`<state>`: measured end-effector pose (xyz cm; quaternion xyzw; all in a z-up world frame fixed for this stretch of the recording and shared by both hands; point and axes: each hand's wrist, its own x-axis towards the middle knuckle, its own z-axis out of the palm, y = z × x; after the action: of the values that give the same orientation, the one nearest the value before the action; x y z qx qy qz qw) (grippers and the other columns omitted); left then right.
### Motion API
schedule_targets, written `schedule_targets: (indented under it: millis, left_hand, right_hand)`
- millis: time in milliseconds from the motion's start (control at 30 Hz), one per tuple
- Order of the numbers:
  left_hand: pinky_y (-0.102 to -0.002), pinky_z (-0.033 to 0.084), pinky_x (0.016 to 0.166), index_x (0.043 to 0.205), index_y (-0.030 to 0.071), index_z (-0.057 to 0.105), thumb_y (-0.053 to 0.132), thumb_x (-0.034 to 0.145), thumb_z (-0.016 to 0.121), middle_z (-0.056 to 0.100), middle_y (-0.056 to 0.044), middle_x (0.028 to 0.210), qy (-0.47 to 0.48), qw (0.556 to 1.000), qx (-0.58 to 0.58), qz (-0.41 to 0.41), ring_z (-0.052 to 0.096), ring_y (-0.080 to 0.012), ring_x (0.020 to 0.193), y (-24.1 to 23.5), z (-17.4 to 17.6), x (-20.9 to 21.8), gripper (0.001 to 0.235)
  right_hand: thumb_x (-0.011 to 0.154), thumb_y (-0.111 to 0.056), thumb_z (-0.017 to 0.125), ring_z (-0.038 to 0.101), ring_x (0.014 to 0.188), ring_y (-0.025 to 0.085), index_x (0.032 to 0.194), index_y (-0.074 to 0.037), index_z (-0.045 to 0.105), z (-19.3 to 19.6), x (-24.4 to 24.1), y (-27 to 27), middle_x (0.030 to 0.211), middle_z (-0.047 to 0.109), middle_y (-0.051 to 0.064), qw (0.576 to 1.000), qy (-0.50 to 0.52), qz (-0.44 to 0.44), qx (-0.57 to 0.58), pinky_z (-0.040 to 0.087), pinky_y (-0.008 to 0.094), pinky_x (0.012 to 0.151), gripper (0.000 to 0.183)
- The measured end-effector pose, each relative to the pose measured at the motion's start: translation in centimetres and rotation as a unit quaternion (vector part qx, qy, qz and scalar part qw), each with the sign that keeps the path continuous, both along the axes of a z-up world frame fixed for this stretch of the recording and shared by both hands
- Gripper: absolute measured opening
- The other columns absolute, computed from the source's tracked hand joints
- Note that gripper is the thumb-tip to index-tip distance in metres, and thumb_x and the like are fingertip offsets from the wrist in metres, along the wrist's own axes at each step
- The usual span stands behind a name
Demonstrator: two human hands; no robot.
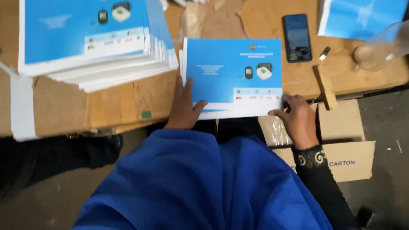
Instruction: Folding printed paper sheets into booklets and using a wooden block to sharpen the creases.
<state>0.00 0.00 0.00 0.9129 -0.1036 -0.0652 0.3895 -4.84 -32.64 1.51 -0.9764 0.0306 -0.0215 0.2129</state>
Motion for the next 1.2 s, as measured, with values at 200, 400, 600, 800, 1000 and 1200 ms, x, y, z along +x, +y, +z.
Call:
schedule_targets:
  millis: [200,400,600,800,1000,1200]
  left_hand:
    - [-0.053,0.016,0.117,0.140,-0.003,0.045,0.026,0.085,0.074,0.016,-0.034,0.153,-0.075,0.981,0.179,0.003,0.014,-0.0455,0.144,-3.1,2.7,1.9,0.068]
    - [-0.035,0.057,0.087,0.114,0.024,0.058,0.027,0.081,0.075,0.054,0.004,0.113,-0.109,0.982,-0.014,-0.156,0.066,-0.0204,0.105,-13.3,-4.3,6.9,0.037]
    - [-0.032,0.060,0.066,0.103,0.022,0.054,0.019,0.086,0.069,0.048,0.006,0.087,-0.147,0.975,-0.114,-0.124,0.068,-0.0217,0.084,-16.0,-6.0,7.7,0.023]
    - [-0.040,0.059,0.055,0.100,0.014,0.050,0.006,0.088,0.063,0.049,-0.002,0.085,-0.148,0.968,-0.141,-0.148,0.066,-0.0296,0.069,-15.5,-3.4,7.1,0.019]
    - [-0.035,0.059,0.054,0.098,0.013,0.052,0.005,0.090,0.062,0.048,0.000,0.083,-0.134,0.968,-0.175,-0.123,0.063,-0.0236,0.069,-15.6,-3.6,7.1,0.016]
    - [-0.034,0.058,0.057,0.097,0.014,0.052,0.008,0.090,0.063,0.051,-0.002,0.084,-0.108,0.968,-0.200,-0.107,0.064,-0.0241,0.073,-15.5,-3.9,7.3,0.014]
  right_hand:
    - [0.074,-0.043,0.080,0.068,0.083,0.027,0.113,-0.007,0.068,-0.9,-0.1,-0.3,0.094,0.066,0.006,0.999,0.022,-0.038,0.006,0.052,0.039,0.071,0.054]
    - [0.071,-0.037,0.085,0.068,0.075,0.026,0.112,-0.004,0.070,-0.3,-0.9,1.3,0.093,0.061,0.006,0.997,-0.059,-0.058,-0.008,0.054,0.042,0.064,0.054]
    - [0.068,-0.029,0.087,0.065,0.079,0.034,0.110,-0.001,0.070,-0.6,-1.0,1.6,0.089,0.055,0.012,0.991,-0.108,-0.063,0.041,0.052,0.044,0.065,0.053]
    - [0.062,-0.019,0.092,0.063,0.080,0.029,0.108,0.002,0.070,-0.6,-0.7,1.3,0.094,0.054,0.011,0.985,-0.130,-0.060,0.094,0.050,0.035,0.064,0.055]
    - [0.079,-0.015,0.087,0.055,0.072,0.017,0.096,0.000,0.063,0.1,-0.4,2.0,0.079,0.057,0.007,0.909,-0.063,-0.172,0.373,0.044,0.027,0.064,0.033]
    - [0.082,-0.015,0.086,0.050,0.057,0.015,0.078,0.001,0.063,2.5,0.1,4.0,0.059,0.057,0.011,0.928,-0.046,-0.180,0.323,0.041,0.029,0.052,0.028]
